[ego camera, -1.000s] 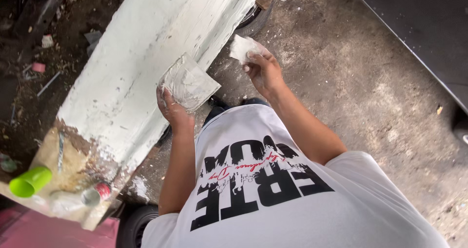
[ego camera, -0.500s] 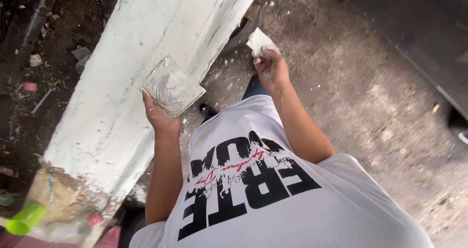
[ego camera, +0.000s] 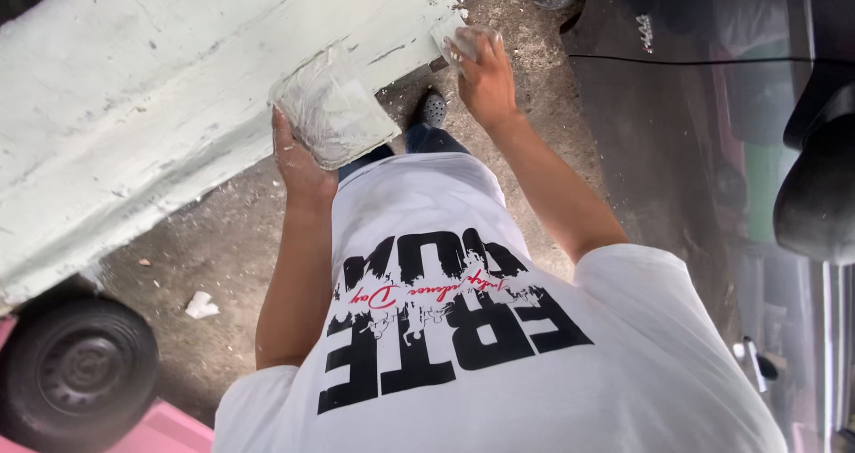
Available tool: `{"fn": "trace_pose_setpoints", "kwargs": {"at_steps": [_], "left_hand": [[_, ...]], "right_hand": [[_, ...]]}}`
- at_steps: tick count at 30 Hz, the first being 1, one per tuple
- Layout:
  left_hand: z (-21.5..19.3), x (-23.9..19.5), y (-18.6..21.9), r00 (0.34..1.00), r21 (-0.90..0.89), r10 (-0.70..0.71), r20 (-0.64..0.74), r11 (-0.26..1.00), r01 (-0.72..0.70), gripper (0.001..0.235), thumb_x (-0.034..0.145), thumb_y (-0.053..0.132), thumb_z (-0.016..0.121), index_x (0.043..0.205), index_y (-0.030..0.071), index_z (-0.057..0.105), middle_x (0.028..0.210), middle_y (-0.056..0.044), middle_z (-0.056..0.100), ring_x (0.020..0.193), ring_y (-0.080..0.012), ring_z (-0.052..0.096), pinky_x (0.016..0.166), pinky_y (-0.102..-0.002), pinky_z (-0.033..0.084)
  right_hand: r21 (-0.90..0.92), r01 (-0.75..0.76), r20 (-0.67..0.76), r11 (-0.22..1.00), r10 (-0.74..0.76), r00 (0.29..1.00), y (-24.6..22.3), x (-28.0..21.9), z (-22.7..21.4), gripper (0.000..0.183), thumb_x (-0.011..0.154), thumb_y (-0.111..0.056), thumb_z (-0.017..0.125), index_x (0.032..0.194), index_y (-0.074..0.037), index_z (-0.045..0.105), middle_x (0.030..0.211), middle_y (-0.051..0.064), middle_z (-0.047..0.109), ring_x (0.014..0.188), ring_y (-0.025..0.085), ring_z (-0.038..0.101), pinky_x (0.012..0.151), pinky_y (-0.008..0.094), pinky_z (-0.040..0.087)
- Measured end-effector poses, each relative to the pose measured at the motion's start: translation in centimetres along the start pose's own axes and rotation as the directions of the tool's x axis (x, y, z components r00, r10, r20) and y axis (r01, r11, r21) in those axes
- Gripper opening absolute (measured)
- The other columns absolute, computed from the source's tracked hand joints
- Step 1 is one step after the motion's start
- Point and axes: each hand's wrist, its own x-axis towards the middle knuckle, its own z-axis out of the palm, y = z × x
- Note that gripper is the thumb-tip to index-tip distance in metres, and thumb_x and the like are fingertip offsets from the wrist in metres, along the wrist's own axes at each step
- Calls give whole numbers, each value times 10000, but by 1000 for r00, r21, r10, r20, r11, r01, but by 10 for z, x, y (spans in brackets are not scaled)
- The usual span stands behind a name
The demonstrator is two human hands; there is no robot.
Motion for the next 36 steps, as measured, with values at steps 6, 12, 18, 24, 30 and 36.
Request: {"fn": "trace_pose_setpoints", "kwargs": {"at_steps": [6, 12, 18, 24, 30, 36], "left_hand": [[17, 0, -4, 999, 29, 39, -10, 999, -39, 512, 1114, 344, 421, 1519, 31, 436, 1505, -125, 539, 1398, -288, 544, 1210, -469, 466], [34, 20, -9, 998, 42, 46, -43, 998, -44, 514, 1103, 341, 446, 1496, 9, 440, 1480, -138, 556, 1372, -282, 567, 1195, -457, 482], [44, 32, -2, 1000, 20, 20, 14, 1000, -21, 496, 1106, 328, 467, 1473, -7, 470, 1450, -148, 577, 1345, -292, 588, 1173, -468, 501], [43, 30, 11, 1000, -26, 15, -12, 1000, -15, 494, 1100, 326, 465, 1484, 15, 464, 1464, -129, 565, 1350, -279, 582, 1173, -455, 503], [40, 28, 20, 997, 68, 40, -69, 997, -36, 521, 1096, 351, 488, 1487, 7, 466, 1454, -135, 572, 1340, -268, 587, 1163, -432, 511], [40, 22, 20, 997, 39, 30, -69, 999, -28, 532, 1090, 353, 495, 1483, -3, 455, 1447, -137, 574, 1338, -266, 592, 1163, -431, 524]], "right_hand": [[170, -195, 172, 966, 165, 971, -17, -42, -26, 496, 753, 115, 681, 1218, -51, 732, 1341, 139, 636, 1254, 363, 560, 1034, 488, 476], [22, -150, -39, 988, 151, 988, 4, -4, -9, 448, 939, 104, 647, 1283, -168, 737, 1446, 39, 628, 1303, 234, 569, 1074, 413, 507], [6, -60, 259, 998, 57, 964, 2, 15, 7, 370, 1010, 33, 629, 1323, -129, 742, 1450, 0, 663, 1187, 234, 543, 922, 365, 464], [-1, -119, 363, 993, 111, 925, -20, -24, -34, 352, 973, 63, 637, 1234, -143, 755, 1419, 19, 687, 1174, 217, 564, 894, 374, 441], [172, -426, 76, 888, 419, 905, 11, -2, -8, 546, 903, 172, 594, 1338, -132, 723, 1423, 25, 690, 1102, 225, 561, 842, 283, 569], [58, -75, 85, 996, 70, 994, 20, -4, 23, 713, 774, 258, 566, 1316, -162, 759, 1430, 39, 680, 1164, 267, 569, 856, 233, 565]]}}
